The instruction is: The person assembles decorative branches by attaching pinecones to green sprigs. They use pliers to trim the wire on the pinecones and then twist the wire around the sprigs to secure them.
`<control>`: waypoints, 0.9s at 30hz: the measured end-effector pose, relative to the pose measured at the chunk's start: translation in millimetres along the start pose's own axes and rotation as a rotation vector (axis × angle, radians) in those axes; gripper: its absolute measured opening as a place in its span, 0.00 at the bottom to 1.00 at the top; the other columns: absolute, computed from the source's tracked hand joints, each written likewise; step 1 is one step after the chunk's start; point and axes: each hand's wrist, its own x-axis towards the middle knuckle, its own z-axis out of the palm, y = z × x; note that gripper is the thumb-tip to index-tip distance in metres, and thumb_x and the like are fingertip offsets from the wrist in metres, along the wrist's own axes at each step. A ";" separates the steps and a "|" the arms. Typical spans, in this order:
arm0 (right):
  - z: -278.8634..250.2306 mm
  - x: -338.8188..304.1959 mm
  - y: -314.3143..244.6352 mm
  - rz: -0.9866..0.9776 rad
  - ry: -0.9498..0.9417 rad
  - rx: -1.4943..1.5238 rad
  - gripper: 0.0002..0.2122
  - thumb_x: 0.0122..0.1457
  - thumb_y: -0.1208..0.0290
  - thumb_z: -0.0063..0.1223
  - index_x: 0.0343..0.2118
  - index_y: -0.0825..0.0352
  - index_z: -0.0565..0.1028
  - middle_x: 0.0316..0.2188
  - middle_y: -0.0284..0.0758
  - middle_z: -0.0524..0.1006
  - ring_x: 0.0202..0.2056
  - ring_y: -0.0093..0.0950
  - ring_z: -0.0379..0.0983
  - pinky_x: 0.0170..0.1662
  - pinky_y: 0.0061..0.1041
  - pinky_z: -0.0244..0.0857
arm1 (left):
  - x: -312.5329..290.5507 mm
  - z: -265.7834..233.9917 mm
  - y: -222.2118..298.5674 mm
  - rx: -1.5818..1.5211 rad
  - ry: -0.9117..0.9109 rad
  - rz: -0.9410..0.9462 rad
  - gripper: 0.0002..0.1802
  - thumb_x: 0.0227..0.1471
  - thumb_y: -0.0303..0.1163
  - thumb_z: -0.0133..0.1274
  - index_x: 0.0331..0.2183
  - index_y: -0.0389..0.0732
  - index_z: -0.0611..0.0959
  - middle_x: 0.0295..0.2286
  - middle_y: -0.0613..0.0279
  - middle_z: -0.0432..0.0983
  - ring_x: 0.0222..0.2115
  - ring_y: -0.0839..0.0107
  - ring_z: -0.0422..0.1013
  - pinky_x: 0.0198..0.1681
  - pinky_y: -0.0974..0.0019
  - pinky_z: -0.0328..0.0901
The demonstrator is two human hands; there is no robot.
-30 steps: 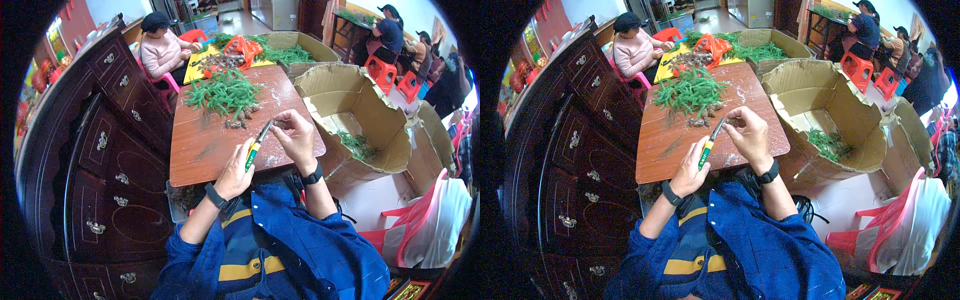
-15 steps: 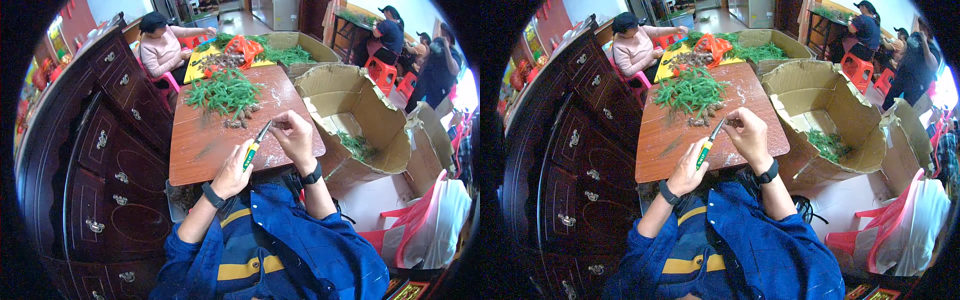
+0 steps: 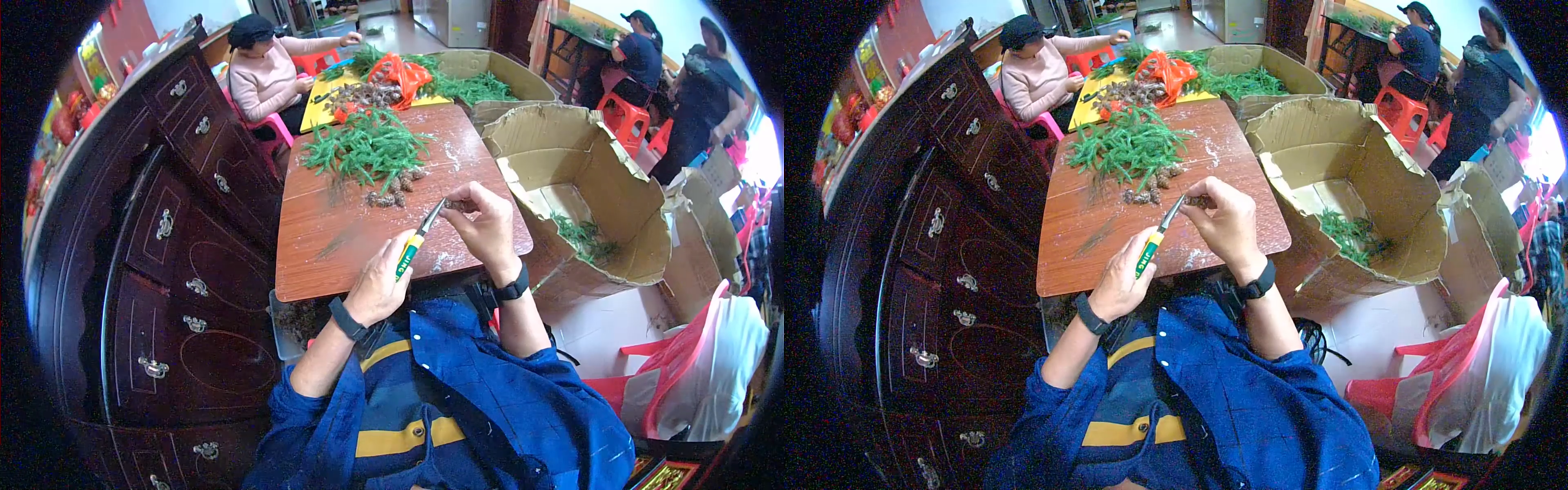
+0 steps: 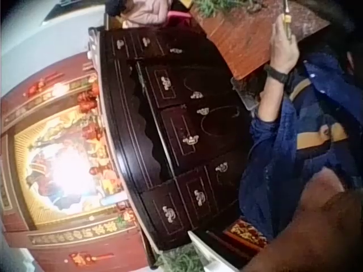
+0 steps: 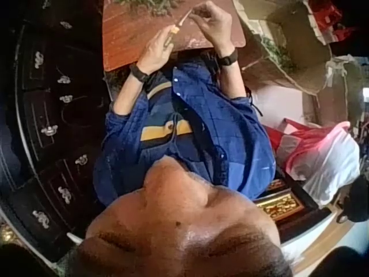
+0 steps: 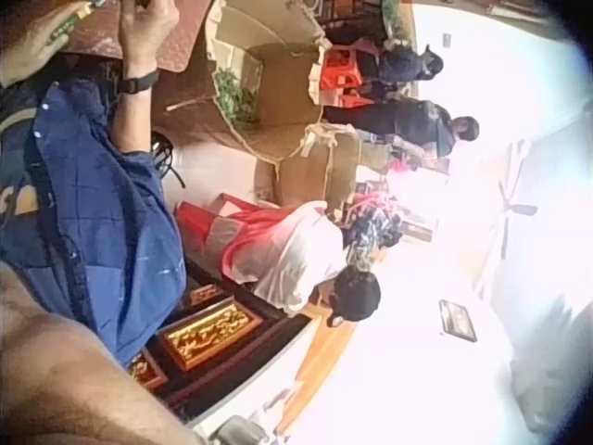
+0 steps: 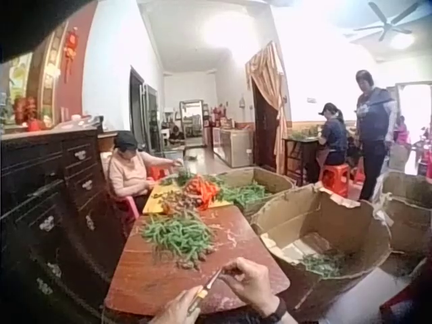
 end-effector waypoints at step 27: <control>-9.7 3.3 12.2 0.519 -0.337 0.764 0.10 0.65 0.65 0.57 0.41 0.67 0.75 0.30 0.31 0.81 0.28 0.20 0.76 0.33 0.19 0.71 | 1.1 10.6 -0.6 -0.107 0.042 -0.051 0.23 0.59 0.26 0.49 0.56 0.37 0.69 0.33 0.50 0.75 0.35 0.55 0.75 0.41 0.58 0.68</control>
